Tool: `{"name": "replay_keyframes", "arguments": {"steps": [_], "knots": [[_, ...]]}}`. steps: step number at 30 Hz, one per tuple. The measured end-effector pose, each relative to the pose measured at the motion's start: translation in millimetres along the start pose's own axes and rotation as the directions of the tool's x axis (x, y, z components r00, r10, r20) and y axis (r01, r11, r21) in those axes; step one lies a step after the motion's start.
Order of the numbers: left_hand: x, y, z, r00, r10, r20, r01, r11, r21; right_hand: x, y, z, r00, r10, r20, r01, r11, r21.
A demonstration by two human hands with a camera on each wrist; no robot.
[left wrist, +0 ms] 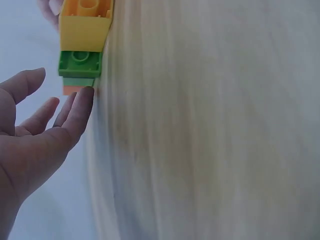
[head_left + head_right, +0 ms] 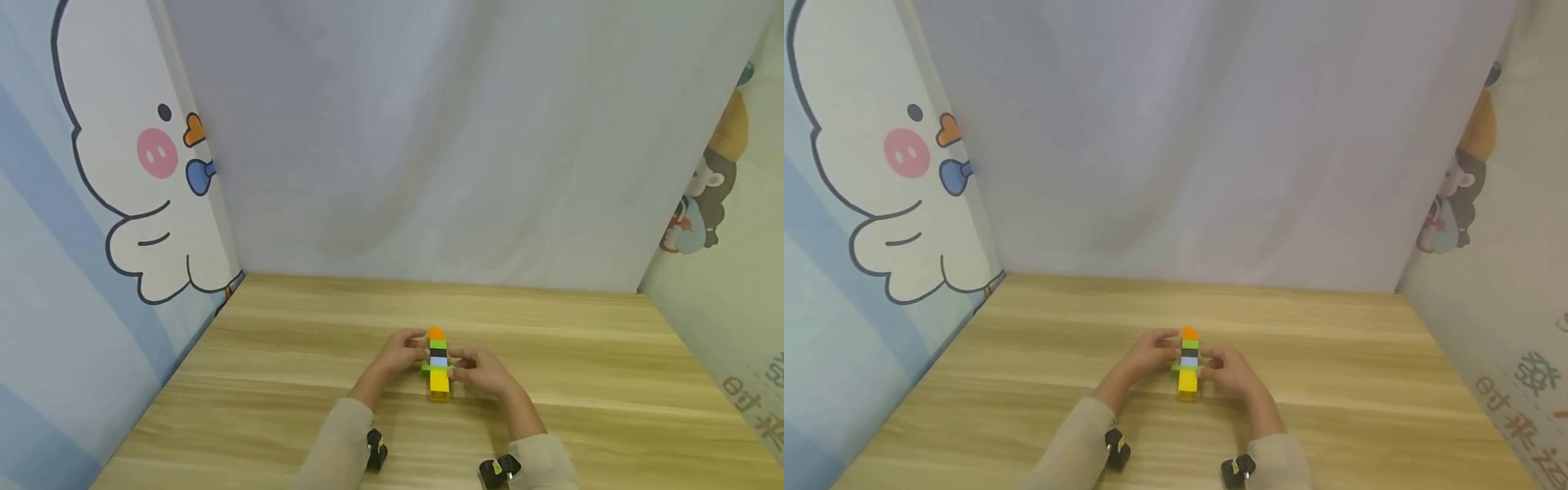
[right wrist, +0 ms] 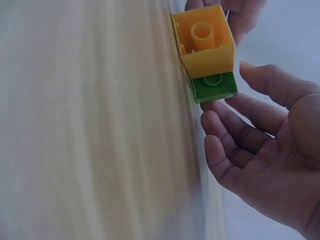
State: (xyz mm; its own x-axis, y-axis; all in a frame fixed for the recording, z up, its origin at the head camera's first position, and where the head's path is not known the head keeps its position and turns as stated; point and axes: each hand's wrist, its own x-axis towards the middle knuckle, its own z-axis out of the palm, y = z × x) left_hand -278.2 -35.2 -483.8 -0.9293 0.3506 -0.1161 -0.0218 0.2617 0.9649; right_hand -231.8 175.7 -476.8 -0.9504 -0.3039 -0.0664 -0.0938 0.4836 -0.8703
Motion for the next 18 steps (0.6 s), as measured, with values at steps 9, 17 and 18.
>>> {"name": "replay_keyframes", "arguments": {"steps": [9,17,18], "knots": [[-28.8,10.7,-21.7,0.998,0.067,-0.013,-0.067,0.998,-0.001,-17,-10,-8,0.996,0.026,-0.088,-0.03,0.999,-0.044],[-61.6,6.0,-35.8,0.99,0.136,-0.048,-0.131,0.987,0.091,-41,-9,-24,0.987,0.034,-0.155,-0.045,0.997,-0.066],[-64.9,5.6,-37.8,0.988,0.144,-0.056,-0.138,0.985,0.108,-44,-9,-27,0.985,0.026,-0.172,-0.04,0.996,-0.076]]}}
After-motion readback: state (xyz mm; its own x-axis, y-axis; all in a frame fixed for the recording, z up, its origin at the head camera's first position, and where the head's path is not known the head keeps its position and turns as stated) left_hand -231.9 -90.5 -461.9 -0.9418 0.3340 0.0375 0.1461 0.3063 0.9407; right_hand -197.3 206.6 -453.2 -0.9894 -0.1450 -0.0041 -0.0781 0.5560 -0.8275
